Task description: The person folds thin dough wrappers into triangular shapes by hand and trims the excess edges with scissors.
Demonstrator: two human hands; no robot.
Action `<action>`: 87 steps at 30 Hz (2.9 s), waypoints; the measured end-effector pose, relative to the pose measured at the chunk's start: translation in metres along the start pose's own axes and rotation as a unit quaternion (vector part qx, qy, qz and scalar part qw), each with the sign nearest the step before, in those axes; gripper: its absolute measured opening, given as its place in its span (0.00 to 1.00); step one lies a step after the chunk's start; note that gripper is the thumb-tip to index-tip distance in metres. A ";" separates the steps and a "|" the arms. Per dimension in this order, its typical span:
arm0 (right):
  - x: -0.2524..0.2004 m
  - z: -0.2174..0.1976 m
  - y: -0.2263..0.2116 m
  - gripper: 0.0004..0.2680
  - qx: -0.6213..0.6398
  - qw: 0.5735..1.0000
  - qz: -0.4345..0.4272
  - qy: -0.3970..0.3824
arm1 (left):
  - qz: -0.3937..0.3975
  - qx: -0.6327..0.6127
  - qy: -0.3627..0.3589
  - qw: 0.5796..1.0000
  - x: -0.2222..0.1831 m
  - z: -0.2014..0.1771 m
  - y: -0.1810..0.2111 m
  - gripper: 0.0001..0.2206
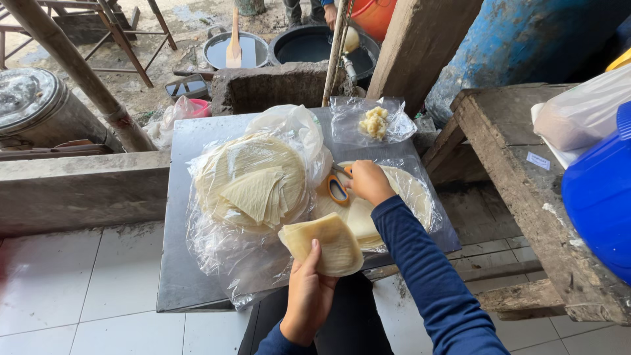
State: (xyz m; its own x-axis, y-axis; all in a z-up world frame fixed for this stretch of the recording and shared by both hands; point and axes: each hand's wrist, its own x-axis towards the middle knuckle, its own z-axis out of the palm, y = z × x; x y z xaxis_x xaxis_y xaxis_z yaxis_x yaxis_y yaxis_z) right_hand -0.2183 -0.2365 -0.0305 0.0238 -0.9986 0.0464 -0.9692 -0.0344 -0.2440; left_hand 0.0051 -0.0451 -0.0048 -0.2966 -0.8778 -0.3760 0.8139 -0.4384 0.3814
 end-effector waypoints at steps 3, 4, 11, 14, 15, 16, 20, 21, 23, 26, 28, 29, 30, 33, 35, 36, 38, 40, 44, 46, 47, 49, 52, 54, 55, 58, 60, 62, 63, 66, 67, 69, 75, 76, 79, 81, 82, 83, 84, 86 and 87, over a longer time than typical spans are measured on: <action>0.003 0.002 -0.001 0.09 -0.038 0.999 0.022 -0.014 | 0.017 -0.011 -0.021 1.000 0.002 0.012 0.003 0.17; 0.004 0.000 -0.001 0.09 -0.035 0.999 0.028 -0.023 | 0.021 -0.015 -0.018 1.000 0.002 0.015 0.004 0.17; 0.003 -0.008 -0.021 0.16 -0.075 0.996 0.011 -0.048 | 0.041 -0.041 0.021 0.998 0.005 -0.003 0.011 0.18; 0.000 -0.013 -0.029 0.16 -0.067 0.995 0.065 -0.043 | 0.044 -0.045 0.025 0.998 0.004 -0.012 0.012 0.19; 0.001 -0.015 -0.030 0.17 -0.059 0.993 0.090 -0.047 | 0.045 -0.045 0.025 0.998 0.003 -0.014 0.013 0.20; 0.004 -0.018 -0.029 0.18 -0.033 0.992 0.104 -0.067 | 0.046 -0.044 0.023 0.998 0.003 -0.015 0.015 0.20; 0.015 -0.037 0.003 0.22 0.064 0.975 0.147 -0.155 | 0.045 -0.041 0.029 0.998 0.001 -0.015 0.021 0.21; 0.017 -0.043 0.016 0.23 0.087 0.968 0.155 -0.177 | 0.043 -0.040 0.034 0.998 0.000 -0.014 0.022 0.21; 0.015 -0.058 0.042 0.20 0.171 0.951 0.140 -0.217 | 0.035 -0.049 0.022 0.998 -0.001 -0.012 0.023 0.22; -0.013 -0.091 0.079 0.15 0.264 0.937 0.141 -0.179 | 0.029 -0.060 0.005 0.998 -0.003 -0.010 0.023 0.23; -0.046 -0.110 0.088 0.14 0.371 0.907 0.148 -0.134 | 0.029 -0.068 0.003 0.997 -0.002 -0.009 0.022 0.23; -0.069 -0.118 0.089 0.14 0.422 0.888 0.154 -0.103 | 0.031 -0.073 0.007 0.997 -0.001 -0.008 0.021 0.23; -0.095 -0.120 0.085 0.15 0.543 0.828 0.121 -0.078 | 0.032 -0.077 0.010 0.996 0.001 -0.007 0.021 0.23; -0.189 -0.074 0.044 0.23 0.666 0.744 -0.052 -0.014 | 0.041 -0.113 0.001 0.993 0.010 -0.004 0.018 0.23; -0.244 -0.026 0.012 0.31 0.725 0.683 -0.049 -0.067 | 0.050 -0.104 -0.007 0.993 0.017 0.000 0.015 0.23; -0.272 -0.005 0.002 0.36 0.729 0.672 -0.081 -0.095 | 0.054 -0.099 -0.010 0.994 0.021 0.003 0.013 0.23; -0.286 0.044 -0.010 0.42 0.741 0.643 -0.070 -0.182 | 0.032 -0.112 -0.040 0.992 0.032 0.012 0.006 0.23; -0.309 0.083 -0.011 0.42 0.747 0.656 -0.066 -0.082 | 0.021 -0.122 -0.077 0.989 0.044 0.020 -0.003 0.23; -0.331 0.142 0.002 0.42 0.747 0.664 -0.016 -0.028 | 0.020 -0.117 -0.077 0.990 0.070 0.022 -0.030 0.23; -0.352 0.159 0.005 0.42 0.739 0.664 0.086 -0.080 | 0.016 -0.113 -0.032 0.993 0.081 0.014 -0.041 0.23; -0.358 0.166 0.005 0.42 0.732 0.659 0.137 -0.109 | 0.008 -0.116 -0.009 0.993 0.081 0.005 -0.046 0.23; -0.360 0.174 0.012 0.40 0.719 0.672 0.124 -0.123 | 0.004 -0.124 0.016 0.992 0.086 -0.010 -0.053 0.24; -0.372 0.181 0.009 0.40 0.734 0.654 0.138 -0.120 | 0.007 -0.134 0.010 0.991 0.089 -0.028 -0.062 0.23; -0.367 0.184 0.008 0.38 0.739 0.651 0.123 -0.122 | 0.008 -0.133 -0.017 0.991 0.094 -0.030 -0.061 0.23; -0.364 0.187 0.007 0.38 0.731 0.659 0.117 -0.133 | 0.000 -0.143 -0.016 0.990 0.095 -0.031 -0.060 0.23; -0.359 0.201 0.002 0.36 0.719 0.665 0.120 -0.163 | -0.025 -0.175 -0.018 0.984 0.093 -0.037 -0.058 0.23; -0.357 0.211 -0.001 0.35 0.712 0.667 0.126 -0.179 | -0.041 -0.201 -0.032 0.978 0.090 -0.041 -0.056 0.24; -0.358 0.218 -0.001 0.34 0.708 0.667 0.132 -0.190 | -0.039 -0.191 -0.053 0.979 0.090 -0.044 -0.054 0.26; -0.361 0.221 0.000 0.33 0.708 0.666 0.135 -0.194 | -0.040 -0.185 -0.063 0.980 0.089 -0.044 -0.053 0.28; -0.360 0.223 0.003 0.32 0.709 0.663 0.140 -0.196 | -0.038 -0.181 -0.028 0.982 0.086 -0.043 -0.054 0.31; -0.361 0.223 0.003 0.31 0.710 0.661 0.144 -0.195 | -0.036 -0.178 -0.038 0.983 0.086 -0.043 -0.054 0.33; -0.361 0.221 0.003 0.30 0.711 0.659 0.147 -0.195 | -0.031 -0.171 -0.056 0.983 0.084 -0.044 -0.053 0.36; -0.356 0.221 0.002 0.27 0.723 0.645 0.154 -0.194 | -0.022 -0.132 -0.074 0.988 0.085 -0.049 -0.055 0.31; -0.357 0.222 0.004 0.26 0.725 0.642 0.156 -0.194 | -0.019 -0.089 -0.050 0.995 0.084 -0.047 -0.058 0.27; -0.347 0.228 0.013 0.25 0.735 0.629 0.153 -0.202 | 0.040 0.051 -0.031 0.997 0.079 -0.031 -0.047 0.19; -0.347 0.227 0.033 0.24 0.749 0.606 0.161 -0.216 | 0.123 0.160 -0.080 0.976 0.076 -0.018 -0.018 0.16; -0.349 0.227 0.042 0.23 0.759 0.589 0.167 -0.223 | 0.212 0.306 -0.134 0.918 0.078 -0.014 0.011 0.15; -0.353 0.225 0.054 0.23 0.770 0.567 0.176 -0.231 | 0.291 0.440 -0.183 0.829 0.080 -0.009 0.047 0.15; -0.358 0.222 0.065 0.22 0.780 0.549 0.186 -0.236 | 0.274 0.464 -0.198 0.819 0.078 -0.003 0.079 0.17; -0.362 0.215 0.084 0.21 0.808 0.500 0.192 -0.245 | 0.279 0.523 -0.202 0.780 0.078 0.016 0.145 0.21; -0.361 0.214 0.089 0.21 0.825 0.472 0.191 -0.247 | 0.300 0.559 -0.190 0.749 0.077 0.026 0.172 0.24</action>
State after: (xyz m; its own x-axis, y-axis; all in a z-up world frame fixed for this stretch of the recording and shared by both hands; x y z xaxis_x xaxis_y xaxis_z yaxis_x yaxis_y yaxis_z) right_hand -0.2607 0.1126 -0.2757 0.3728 -0.8181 -0.4379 0.5733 0.5741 -0.5846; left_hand 0.1086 -0.1932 0.0540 -0.3389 -0.8801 0.3325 -0.0074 0.3559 0.9345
